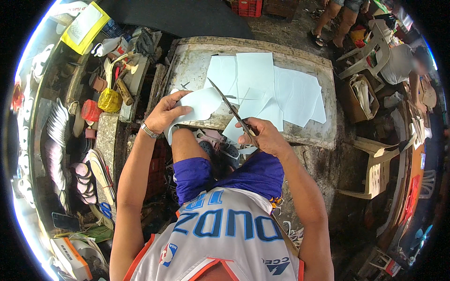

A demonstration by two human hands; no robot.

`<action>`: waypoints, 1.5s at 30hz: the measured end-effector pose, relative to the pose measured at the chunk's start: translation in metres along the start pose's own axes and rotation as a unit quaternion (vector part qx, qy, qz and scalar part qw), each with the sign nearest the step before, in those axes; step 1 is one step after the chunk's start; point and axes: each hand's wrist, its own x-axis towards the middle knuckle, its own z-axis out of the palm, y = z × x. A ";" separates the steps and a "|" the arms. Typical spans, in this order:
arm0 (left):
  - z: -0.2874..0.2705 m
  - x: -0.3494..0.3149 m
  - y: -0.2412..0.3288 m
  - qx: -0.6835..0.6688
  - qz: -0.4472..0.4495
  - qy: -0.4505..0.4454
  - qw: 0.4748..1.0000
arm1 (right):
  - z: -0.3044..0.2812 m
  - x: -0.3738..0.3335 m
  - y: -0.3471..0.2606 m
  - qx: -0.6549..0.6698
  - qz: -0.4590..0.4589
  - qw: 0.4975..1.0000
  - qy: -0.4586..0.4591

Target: The person uses shears to cut a white sheet of material into several pieces. They repeatedly reposition the sheet and trim edges to produce smaller, roughly shaped pieces.

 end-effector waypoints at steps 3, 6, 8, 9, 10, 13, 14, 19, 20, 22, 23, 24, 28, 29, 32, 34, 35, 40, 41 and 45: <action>-0.004 0.001 0.002 0.012 0.003 -0.011 1.000 | -0.002 -0.004 -0.004 -0.003 0.014 1.000 -0.005; -0.007 0.002 0.004 0.030 0.002 -0.022 0.999 | -0.003 -0.005 -0.004 -0.014 0.012 1.000 -0.010; -0.010 0.003 0.006 0.040 -0.001 -0.030 0.999 | -0.004 -0.005 -0.003 -0.022 0.013 1.000 -0.015; -0.011 0.003 0.007 0.043 -0.004 -0.035 0.998 | -0.005 -0.006 -0.002 -0.025 0.015 0.999 -0.017; -0.012 0.003 0.007 0.051 -0.011 -0.036 0.998 | -0.005 -0.006 -0.001 -0.029 0.017 0.999 -0.021; -0.015 0.005 0.010 0.046 -0.007 -0.055 0.997 | -0.006 -0.008 0.002 0.021 0.006 0.999 -0.040; -0.016 0.006 0.011 0.055 -0.014 -0.055 0.997 | -0.006 -0.008 0.003 0.003 0.004 0.999 -0.035; -0.021 0.007 0.016 0.067 -0.026 -0.062 0.995 | -0.009 -0.009 0.005 -0.027 0.032 0.998 -0.048; -0.022 0.007 0.017 0.076 -0.030 -0.065 0.995 | -0.009 -0.009 0.004 -0.032 0.035 0.998 -0.051; -0.023 0.008 0.019 0.090 -0.034 -0.072 0.993 | -0.009 -0.009 0.002 -0.041 0.042 0.997 -0.056; -0.024 0.008 0.019 0.088 -0.031 -0.078 0.993 | -0.009 -0.010 0.000 -0.033 0.047 0.997 -0.058; -0.024 0.009 0.019 0.085 -0.029 -0.083 0.992 | -0.008 -0.011 -0.002 -0.025 0.051 0.997 -0.060; -0.027 0.009 0.017 0.093 -0.028 -0.095 0.991 | -0.008 -0.013 -0.007 -0.060 0.024 0.996 -0.068; -0.028 0.010 0.017 0.101 -0.032 -0.095 0.990 | -0.008 -0.013 -0.007 -0.067 0.033 0.995 -0.063; -0.031 0.011 0.018 0.120 -0.034 -0.100 0.987 | -0.007 -0.013 -0.006 -0.053 0.027 0.996 -0.064; -0.032 0.011 0.019 0.124 -0.024 -0.108 0.986 | -0.006 -0.013 -0.004 -0.018 0.035 0.997 -0.067; -0.032 0.011 0.020 0.127 -0.033 -0.112 0.985 | -0.006 -0.013 -0.004 -0.026 0.035 0.997 -0.070; -0.036 0.013 0.022 0.114 -0.048 -0.134 0.983 | -0.007 -0.013 -0.004 -0.052 0.025 0.995 -0.080; -0.036 0.013 0.021 0.116 -0.048 -0.135 0.983 | -0.007 -0.013 -0.004 -0.059 0.032 0.995 -0.076; -0.039 0.017 0.018 0.117 -0.049 -0.146 0.981 | -0.006 -0.012 -0.004 -0.056 0.039 0.994 -0.081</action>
